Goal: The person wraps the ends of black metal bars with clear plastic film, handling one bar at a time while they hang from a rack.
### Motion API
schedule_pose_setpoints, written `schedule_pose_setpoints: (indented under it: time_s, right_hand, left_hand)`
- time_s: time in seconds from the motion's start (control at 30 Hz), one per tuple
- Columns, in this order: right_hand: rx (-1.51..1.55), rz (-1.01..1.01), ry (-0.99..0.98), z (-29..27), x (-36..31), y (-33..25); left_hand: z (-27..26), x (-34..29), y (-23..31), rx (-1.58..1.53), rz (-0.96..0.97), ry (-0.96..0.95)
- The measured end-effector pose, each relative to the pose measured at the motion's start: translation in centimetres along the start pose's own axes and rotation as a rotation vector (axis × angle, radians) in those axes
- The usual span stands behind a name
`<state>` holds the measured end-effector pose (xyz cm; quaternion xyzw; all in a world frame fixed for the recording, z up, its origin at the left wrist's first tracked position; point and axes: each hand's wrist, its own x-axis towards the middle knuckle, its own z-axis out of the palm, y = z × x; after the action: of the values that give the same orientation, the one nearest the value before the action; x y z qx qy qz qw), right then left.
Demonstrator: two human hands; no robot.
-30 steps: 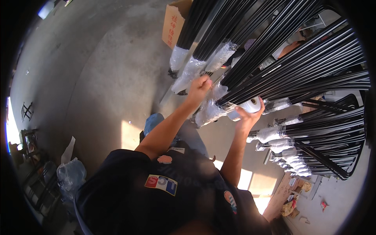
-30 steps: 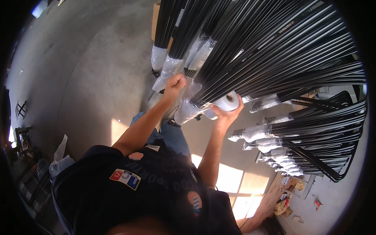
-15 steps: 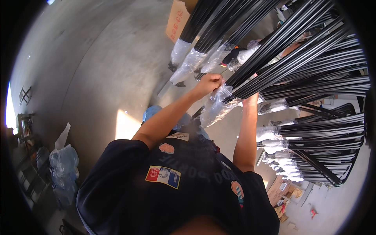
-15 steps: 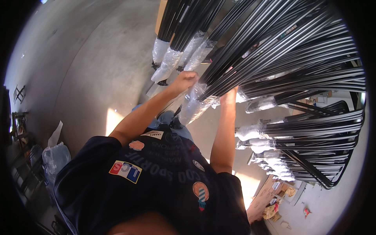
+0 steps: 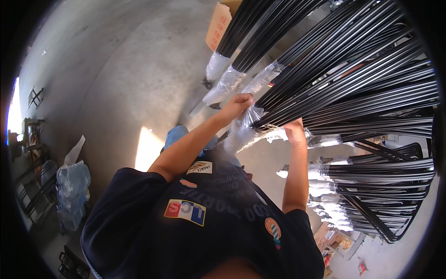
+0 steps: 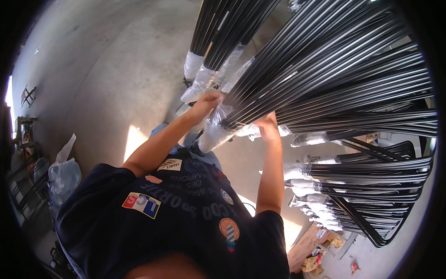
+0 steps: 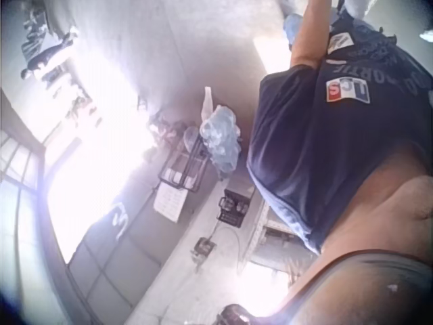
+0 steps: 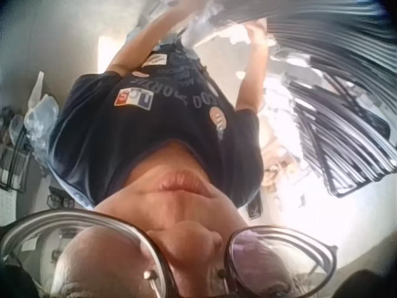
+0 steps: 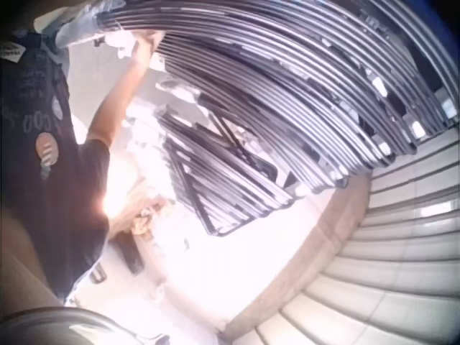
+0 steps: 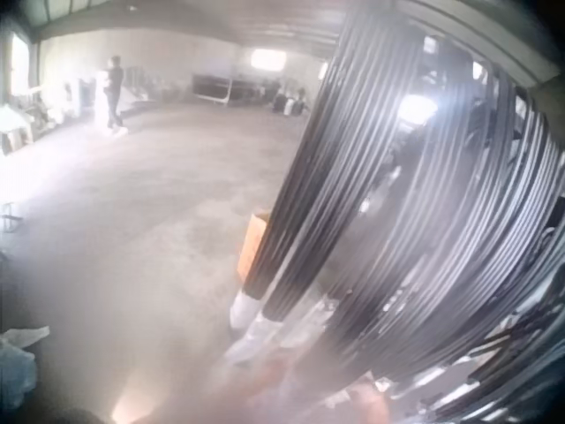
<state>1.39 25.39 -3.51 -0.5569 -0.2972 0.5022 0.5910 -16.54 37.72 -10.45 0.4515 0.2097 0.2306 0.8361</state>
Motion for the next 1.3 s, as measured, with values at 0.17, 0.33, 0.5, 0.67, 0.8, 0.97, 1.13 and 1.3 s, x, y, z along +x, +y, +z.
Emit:
schedule_pose_setpoints:
  time_s: [0.17, 0.33, 0.5, 0.67, 0.8, 0.97, 1.13, 1.3]
  right_hand:
    - [-0.177, -0.292, 0.058, 0.0, 2.3, 1.8]
    - [-0.304, -0.367, 0.089, -1.0, 5.6, 3.9]
    - [-0.252, -0.471, -0.103, 3.9, 7.0, 0.2]
    - [-0.326, -0.456, -0.113, 5.1, 6.2, -1.0]
    - [-0.545, -0.38, -0.06, 3.8, 6.5, 0.5]
    - [-1.034, -0.036, 0.069, 0.3, 1.9, 0.9]
    - [-1.37, 0.285, -0.583, 10.4, -6.3, -11.7]
    - [-2.188, -0.582, -0.644, 15.3, -2.4, -10.6]
  left_hand:
    - [-1.0, 0.0, 0.8, -0.254, -0.049, -0.081]
    - [-0.6, 0.3, 1.6, -0.062, -0.193, -0.159]
    - [-1.0, 0.5, 4.5, 0.507, -0.268, -0.087]
    - [0.1, 0.0, 6.2, 1.305, 0.239, 0.275]
    - [-2.0, 1.8, 4.5, 1.215, 0.588, 0.203]
    - [-1.4, 3.1, 4.9, 0.578, 0.303, -0.15]
    - [-2.7, 3.7, 3.0, 0.542, 0.329, -0.101]
    - [-0.6, 3.8, 3.8, 0.406, 0.195, -0.154]
